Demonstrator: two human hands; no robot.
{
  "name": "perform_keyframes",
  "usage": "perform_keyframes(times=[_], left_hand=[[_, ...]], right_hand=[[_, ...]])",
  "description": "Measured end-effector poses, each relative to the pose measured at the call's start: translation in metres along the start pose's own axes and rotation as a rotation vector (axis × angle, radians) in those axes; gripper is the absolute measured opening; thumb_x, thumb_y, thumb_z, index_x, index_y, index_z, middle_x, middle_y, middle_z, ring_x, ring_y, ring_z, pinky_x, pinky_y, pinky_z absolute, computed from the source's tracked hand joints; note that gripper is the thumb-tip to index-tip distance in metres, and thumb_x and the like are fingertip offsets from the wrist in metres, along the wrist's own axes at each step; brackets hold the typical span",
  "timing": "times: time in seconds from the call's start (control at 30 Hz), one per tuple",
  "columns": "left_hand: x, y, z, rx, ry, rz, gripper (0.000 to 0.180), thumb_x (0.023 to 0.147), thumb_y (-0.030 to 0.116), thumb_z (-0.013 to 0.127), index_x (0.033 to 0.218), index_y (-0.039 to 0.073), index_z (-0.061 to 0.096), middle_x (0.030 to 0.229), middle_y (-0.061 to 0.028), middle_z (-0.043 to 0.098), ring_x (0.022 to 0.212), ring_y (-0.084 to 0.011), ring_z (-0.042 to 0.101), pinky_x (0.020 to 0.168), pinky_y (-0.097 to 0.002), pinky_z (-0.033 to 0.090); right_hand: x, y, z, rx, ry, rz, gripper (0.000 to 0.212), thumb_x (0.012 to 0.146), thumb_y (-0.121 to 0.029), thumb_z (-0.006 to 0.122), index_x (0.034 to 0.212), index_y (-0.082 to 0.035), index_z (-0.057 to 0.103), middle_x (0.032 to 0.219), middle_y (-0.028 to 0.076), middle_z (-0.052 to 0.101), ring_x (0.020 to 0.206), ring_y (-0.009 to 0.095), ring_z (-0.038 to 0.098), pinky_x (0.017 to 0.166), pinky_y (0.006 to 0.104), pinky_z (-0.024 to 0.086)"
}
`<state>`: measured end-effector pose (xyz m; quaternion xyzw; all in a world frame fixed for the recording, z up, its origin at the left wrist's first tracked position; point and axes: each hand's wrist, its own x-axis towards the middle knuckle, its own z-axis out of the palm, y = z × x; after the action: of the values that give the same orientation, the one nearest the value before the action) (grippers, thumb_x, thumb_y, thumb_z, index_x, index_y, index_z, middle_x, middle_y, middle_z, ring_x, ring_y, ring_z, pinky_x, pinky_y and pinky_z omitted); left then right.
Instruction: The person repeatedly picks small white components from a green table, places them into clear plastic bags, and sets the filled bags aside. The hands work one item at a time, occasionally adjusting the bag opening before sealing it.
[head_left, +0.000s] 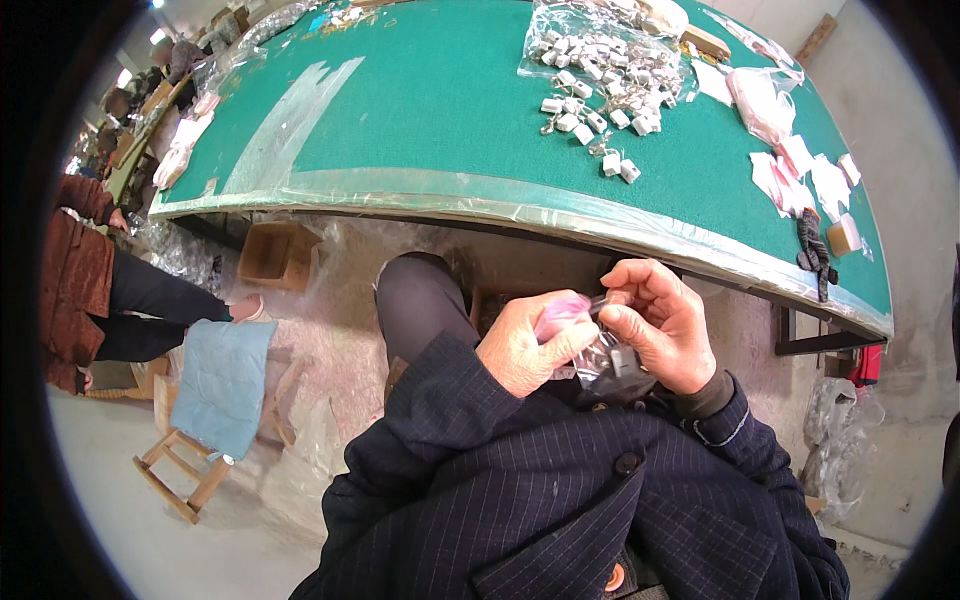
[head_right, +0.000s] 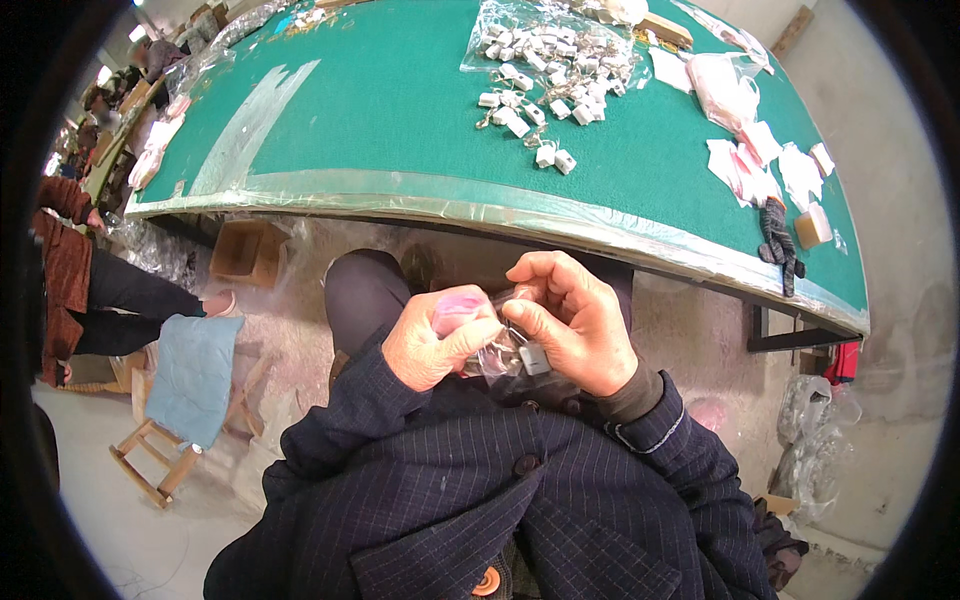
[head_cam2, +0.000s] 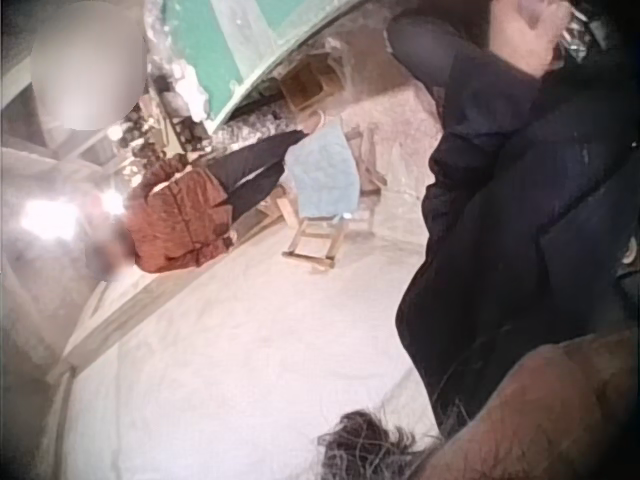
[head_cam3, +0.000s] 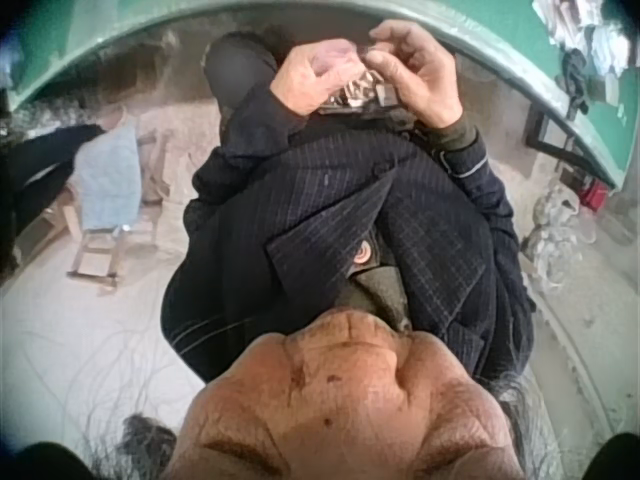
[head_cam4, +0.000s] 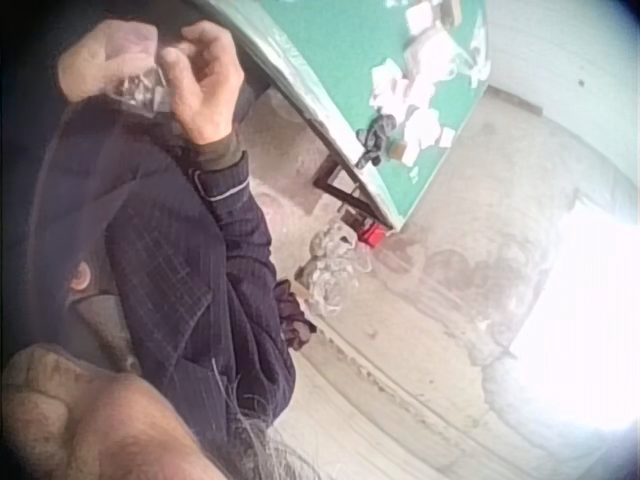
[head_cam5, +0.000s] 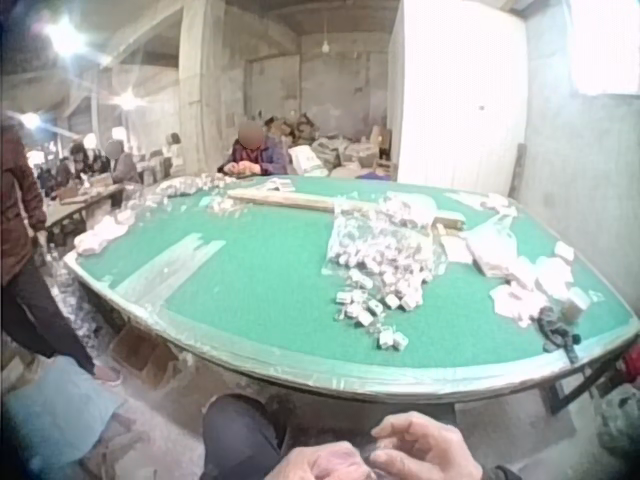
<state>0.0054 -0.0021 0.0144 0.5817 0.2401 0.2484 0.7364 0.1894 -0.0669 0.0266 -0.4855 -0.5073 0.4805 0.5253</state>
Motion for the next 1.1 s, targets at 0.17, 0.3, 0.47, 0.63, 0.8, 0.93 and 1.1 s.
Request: perform_keyframes(times=[0.17,0.3,0.47,0.63,0.8,0.93,1.1], left_hand=[[0.001,-0.001,-0.005,-0.052,-0.03,-0.012,0.017,0.089,0.02,0.066,0.083,0.006,0.057,0.072,0.0022,0.056,0.057,-0.0044,0.048,0.049,-0.0196,0.039],[0.002,-0.005,-0.006,-0.112,-0.021,-0.045,0.013,0.085,0.009,0.068,0.083,0.006,0.055,0.073,0.0016,0.056,0.059,-0.0051,0.051,0.05,-0.02,0.042],[0.003,-0.01,-0.007,0.003,0.129,0.069,0.012,0.085,0.0,0.066,0.087,0.004,0.055,0.079,-0.0004,0.06,0.068,-0.0059,0.057,0.06,-0.021,0.047],[0.005,-0.013,-0.008,-0.046,0.196,0.122,0.013,0.087,0.001,0.067,0.095,0.002,0.058,0.081,-0.0005,0.06,0.075,-0.0065,0.059,0.067,-0.0223,0.05],[0.003,-0.013,-0.007,0.25,0.208,0.169,0.015,0.087,0.007,0.069,0.098,0.003,0.058,0.081,-0.0001,0.06,0.074,-0.0061,0.057,0.067,-0.0223,0.049],[0.0,-0.012,-0.007,0.345,0.21,0.205,0.014,0.089,0.012,0.069,0.095,0.004,0.059,0.079,0.0002,0.059,0.072,-0.0048,0.054,0.065,-0.0228,0.046],[0.004,-0.011,-0.005,0.434,0.256,0.206,0.012,0.087,0.008,0.068,0.09,0.002,0.058,0.078,-0.0024,0.057,0.07,-0.0088,0.053,0.066,-0.0242,0.045]], right_hand=[[0.001,0.005,0.004,0.033,-0.019,0.008,0.026,0.091,-0.005,0.065,0.113,0.001,0.053,0.09,0.001,0.057,0.082,0.006,0.055,0.074,0.0206,0.047],[0.004,0.007,0.005,0.103,-0.016,0.048,0.028,0.091,-0.006,0.064,0.115,0.0,0.052,0.092,0.001,0.059,0.083,0.006,0.056,0.076,0.021,0.048],[0.007,0.01,0.004,0.122,0.038,0.137,0.03,0.091,-0.006,0.065,0.117,0.001,0.053,0.094,0.003,0.061,0.086,0.007,0.058,0.077,0.0216,0.048],[0.006,0.015,0.003,0.075,0.044,0.087,0.019,0.089,-0.006,0.067,0.105,0.001,0.062,0.094,0.003,0.064,0.087,0.008,0.059,0.08,0.0233,0.048],[0.007,0.019,0.003,-0.067,0.078,-0.023,0.011,0.091,-0.006,0.065,0.099,0.001,0.067,0.093,0.002,0.064,0.084,0.007,0.056,0.077,0.0219,0.045],[0.006,0.019,0.003,-0.041,0.05,-0.018,0.015,0.093,-0.009,0.061,0.101,0.002,0.067,0.087,0.001,0.06,0.078,0.006,0.052,0.07,0.021,0.043],[0.003,0.018,0.003,0.006,0.027,0.009,0.016,0.095,-0.009,0.059,0.103,0.003,0.066,0.085,0.001,0.058,0.076,0.006,0.051,0.067,0.021,0.043]])
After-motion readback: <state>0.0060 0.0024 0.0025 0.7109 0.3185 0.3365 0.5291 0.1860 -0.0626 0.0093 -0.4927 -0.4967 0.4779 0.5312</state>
